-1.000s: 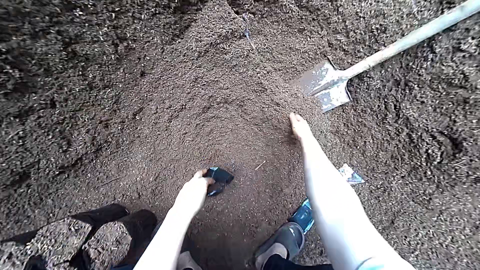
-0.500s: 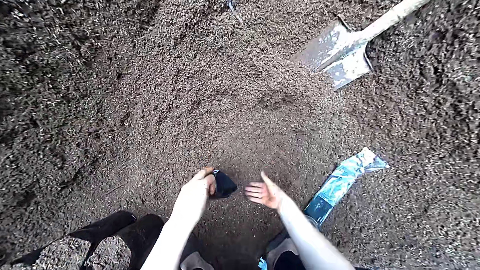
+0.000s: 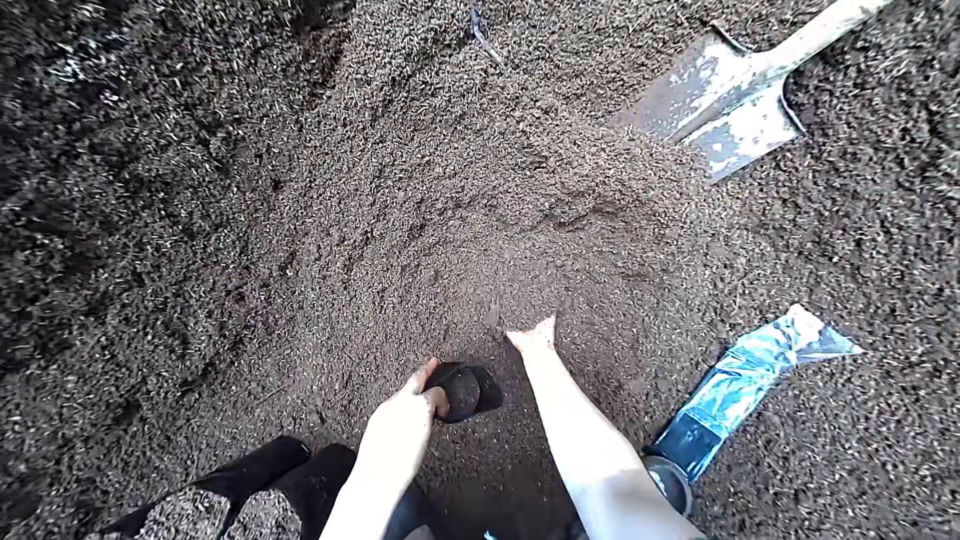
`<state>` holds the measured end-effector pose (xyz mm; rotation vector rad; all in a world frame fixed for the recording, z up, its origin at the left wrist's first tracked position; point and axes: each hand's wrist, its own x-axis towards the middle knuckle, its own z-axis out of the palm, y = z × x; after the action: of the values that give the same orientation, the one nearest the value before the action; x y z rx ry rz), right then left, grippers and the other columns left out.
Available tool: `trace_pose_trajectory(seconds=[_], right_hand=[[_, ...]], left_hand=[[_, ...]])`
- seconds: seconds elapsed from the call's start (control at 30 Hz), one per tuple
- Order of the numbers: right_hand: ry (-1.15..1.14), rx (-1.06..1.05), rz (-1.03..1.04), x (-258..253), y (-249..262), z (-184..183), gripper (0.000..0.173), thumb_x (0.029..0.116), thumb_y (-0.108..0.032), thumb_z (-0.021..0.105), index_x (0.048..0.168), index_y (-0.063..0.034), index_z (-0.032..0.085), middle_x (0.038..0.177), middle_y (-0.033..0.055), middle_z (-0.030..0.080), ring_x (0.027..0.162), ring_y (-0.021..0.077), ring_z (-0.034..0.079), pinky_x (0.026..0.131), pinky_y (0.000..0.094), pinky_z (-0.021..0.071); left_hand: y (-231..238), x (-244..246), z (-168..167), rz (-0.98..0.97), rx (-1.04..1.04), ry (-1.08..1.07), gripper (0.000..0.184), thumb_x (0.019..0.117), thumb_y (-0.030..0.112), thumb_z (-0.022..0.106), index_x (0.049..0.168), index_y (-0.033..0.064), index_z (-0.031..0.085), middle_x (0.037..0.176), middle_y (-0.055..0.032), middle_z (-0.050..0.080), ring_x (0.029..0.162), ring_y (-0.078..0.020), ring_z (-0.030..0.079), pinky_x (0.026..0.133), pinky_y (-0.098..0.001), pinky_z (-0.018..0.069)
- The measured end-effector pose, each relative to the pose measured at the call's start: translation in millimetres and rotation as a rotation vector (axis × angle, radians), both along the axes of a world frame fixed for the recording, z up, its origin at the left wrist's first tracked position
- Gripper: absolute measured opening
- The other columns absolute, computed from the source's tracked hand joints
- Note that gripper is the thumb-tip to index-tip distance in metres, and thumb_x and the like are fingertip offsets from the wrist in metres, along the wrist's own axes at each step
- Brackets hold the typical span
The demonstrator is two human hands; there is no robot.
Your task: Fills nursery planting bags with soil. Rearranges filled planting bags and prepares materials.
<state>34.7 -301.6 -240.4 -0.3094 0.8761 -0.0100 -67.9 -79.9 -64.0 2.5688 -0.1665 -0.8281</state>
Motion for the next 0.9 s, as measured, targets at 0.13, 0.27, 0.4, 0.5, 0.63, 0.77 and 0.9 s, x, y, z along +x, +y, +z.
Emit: trace_pose_trajectory(seconds=[0.13, 0.27, 0.4, 0.5, 0.63, 0.77, 0.9], right_hand=[[-0.065, 0.003, 0.165, -17.0, -11.1, 33.7, 0.093, 0.0909, -0.085, 0.007, 0.151, -0.0199, 0.036, 0.144, 0.0187, 0.052, 0.130, 0.0404, 0.053, 0.097, 0.0719, 0.0450], [-0.215, 0.102, 0.348, -45.3, -6.2, 83.8, 0.094, 0.0907, -0.086, 0.013, 0.141, -0.0134, 0.047, 0.128, 0.0224, 0.062, 0.115, 0.0438, 0.062, 0.090, 0.0702, 0.0511], [-0.235, 0.138, 0.440, -85.8, 13.3, 131.8, 0.090, 0.0922, -0.084, 0.016, 0.131, -0.0131, 0.055, 0.117, 0.0182, 0.069, 0.107, 0.0379, 0.067, 0.086, 0.0631, 0.0561], [-0.184, 0.053, 0.492, -110.4, 34.6, 153.4, 0.084, 0.0963, -0.079, 0.011, 0.128, -0.0148, 0.055, 0.112, 0.0139, 0.070, 0.103, 0.0313, 0.068, 0.084, 0.0555, 0.0576], [-0.263, -0.286, 0.644, -120.0, 53.9, 159.8, 0.056, 0.1108, -0.049, 0.020, 0.136, -0.0116, 0.054, 0.117, 0.0107, 0.069, 0.105, 0.0219, 0.068, 0.089, 0.0425, 0.0583], [-0.351, -0.732, 0.807, -122.2, 59.9, 175.2, 0.040, 0.1113, -0.024, 0.037, 0.146, -0.0082, 0.049, 0.152, 0.0086, 0.049, 0.139, 0.0197, 0.046, 0.115, 0.0437, 0.0387], [-0.403, -0.966, 0.982, -122.7, 50.8, 186.4, 0.039, 0.1103, -0.025, 0.044, 0.144, -0.0101, 0.054, 0.152, 0.0127, 0.049, 0.138, 0.0268, 0.050, 0.109, 0.0509, 0.0474]], left_hand=[[5.4, 7.9, -4.8, 0.004, -0.101, 0.082, 0.053, 0.0984, -0.003, 0.049, 0.148, 0.0115, 0.056, 0.161, -0.0037, 0.046, 0.145, -0.0233, 0.049, 0.117, -0.0465, 0.0417], [2.8, 15.0, -9.0, 0.111, -0.248, 0.099, 0.059, 0.0920, 0.000, 0.061, 0.149, 0.0125, 0.055, 0.160, -0.0024, 0.047, 0.143, -0.0200, 0.049, 0.119, -0.0447, 0.0394], [4.5, 13.3, -13.4, 0.184, -0.352, 0.095, 0.062, 0.0919, 0.003, 0.063, 0.152, 0.0140, 0.052, 0.161, -0.0024, 0.045, 0.142, -0.0211, 0.051, 0.117, -0.0477, 0.0406], [6.8, 6.7, -10.5, 0.184, -0.380, 0.079, 0.065, 0.0924, 0.005, 0.069, 0.153, 0.0106, 0.048, 0.159, -0.0072, 0.047, 0.141, -0.0241, 0.051, 0.118, -0.0486, 0.0393], [11.8, -7.0, -2.5, 0.215, -0.329, 0.080, 0.079, 0.0906, -0.002, 0.062, 0.163, 0.0128, 0.032, 0.153, -0.0154, 0.053, 0.141, -0.0300, 0.051, 0.118, -0.0519, 0.0376], [19.0, -17.5, -4.2, 0.263, -0.288, 0.059, 0.079, 0.0926, 0.005, 0.068, 0.163, 0.0155, 0.032, 0.151, -0.0174, 0.054, 0.140, -0.0337, 0.052, 0.118, -0.0551, 0.0374], [17.5, -26.4, -8.4, 0.346, -0.246, 0.000, 0.075, 0.0935, 0.012, 0.070, 0.161, 0.0117, 0.036, 0.152, -0.0182, 0.052, 0.141, -0.0340, 0.050, 0.118, -0.0546, 0.0381]])
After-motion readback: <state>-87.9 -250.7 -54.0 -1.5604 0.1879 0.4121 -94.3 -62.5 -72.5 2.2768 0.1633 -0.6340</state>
